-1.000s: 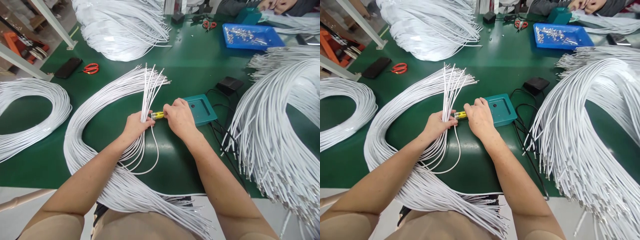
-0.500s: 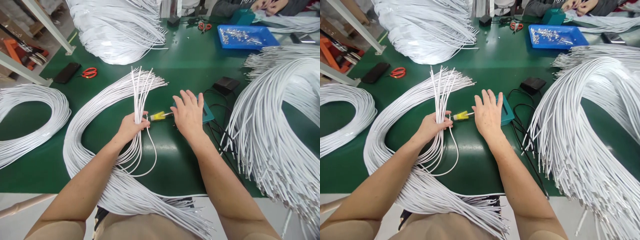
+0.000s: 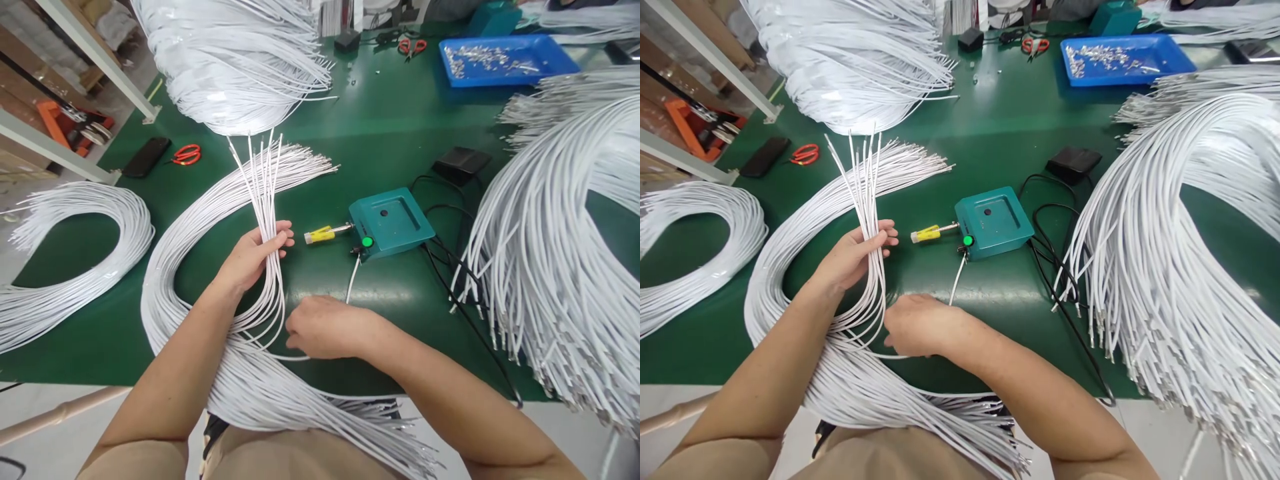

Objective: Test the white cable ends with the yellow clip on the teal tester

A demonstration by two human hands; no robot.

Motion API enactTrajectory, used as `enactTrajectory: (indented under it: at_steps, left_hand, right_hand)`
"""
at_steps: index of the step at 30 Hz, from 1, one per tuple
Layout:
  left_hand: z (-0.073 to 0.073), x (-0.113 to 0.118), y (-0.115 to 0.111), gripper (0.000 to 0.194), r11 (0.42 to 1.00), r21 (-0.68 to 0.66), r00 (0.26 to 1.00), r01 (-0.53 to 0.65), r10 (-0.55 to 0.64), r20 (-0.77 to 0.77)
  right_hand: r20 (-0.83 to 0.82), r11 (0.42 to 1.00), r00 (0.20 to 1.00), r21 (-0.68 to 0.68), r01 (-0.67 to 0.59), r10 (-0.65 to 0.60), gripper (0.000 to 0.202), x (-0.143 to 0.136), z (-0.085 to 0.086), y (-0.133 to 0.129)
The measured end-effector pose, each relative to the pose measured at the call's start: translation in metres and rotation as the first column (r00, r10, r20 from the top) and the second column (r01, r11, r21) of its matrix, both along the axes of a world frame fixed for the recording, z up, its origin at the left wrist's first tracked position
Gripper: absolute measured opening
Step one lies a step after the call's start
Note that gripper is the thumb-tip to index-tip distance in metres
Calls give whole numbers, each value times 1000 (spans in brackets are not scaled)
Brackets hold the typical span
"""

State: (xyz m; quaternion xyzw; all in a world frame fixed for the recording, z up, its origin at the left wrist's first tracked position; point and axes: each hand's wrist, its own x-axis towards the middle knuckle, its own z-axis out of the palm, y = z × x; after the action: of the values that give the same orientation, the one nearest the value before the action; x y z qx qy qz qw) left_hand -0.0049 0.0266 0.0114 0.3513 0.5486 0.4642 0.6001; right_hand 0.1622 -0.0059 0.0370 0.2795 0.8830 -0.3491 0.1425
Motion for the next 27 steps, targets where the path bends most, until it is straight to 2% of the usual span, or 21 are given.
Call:
enactTrajectory:
  at_steps: [2,3,6,8,10,15,18,20,22,24,25,27]
  left_hand:
    - [1,-1,0,36,1000,-11,998,19,-18,54]
    - [1,-1,-1,35,999,-6,996,34,-33,79]
    - [1,2,-3,39,994,20,985,105,-107,136]
    - [1,4,-4,41,988,23,976,150,-152,155]
    - [2,5,-4,38,990,11,978,140,-140,153]
    - [4,2,-1,33,1000,12,992,-28,26,125]
    - [4,0,0,34,997,19,988,-73,70,134]
    - [3,1,0,32,997,37,988,-67,62,139]
    - [2,3,-1,29,998,60,993,-34,27,117]
    - [1,6,-2,27,997,70,997,10,-15,77]
    - [0,9,-3,27,997,71,998,29,-33,56]
    - [-1,14,-6,26,996,67,998,67,-68,15]
  right_hand:
    - [-52,990,997,-134,47,-55,28,1,1,6]
    - [-88,981,986,-145,127,-140,31,2,1,11]
    - [-237,894,862,-105,436,-448,33,3,-2,27]
    - [-324,833,769,-151,532,-550,31,4,-6,35]
    - [-345,822,746,-228,522,-569,31,6,-10,37]
    - [-316,794,747,-411,448,-585,31,5,-17,32]
    - [-261,793,784,-439,423,-563,32,3,-18,30]
    - [-271,787,761,-405,466,-590,32,4,-17,33]
    - [-368,734,635,-376,566,-679,30,7,-16,39]
    - [-494,648,439,-422,634,-751,25,10,-17,45]
    - [-534,619,357,-462,635,-766,23,11,-19,48]
    - [-565,591,267,-529,609,-781,23,12,-21,52]
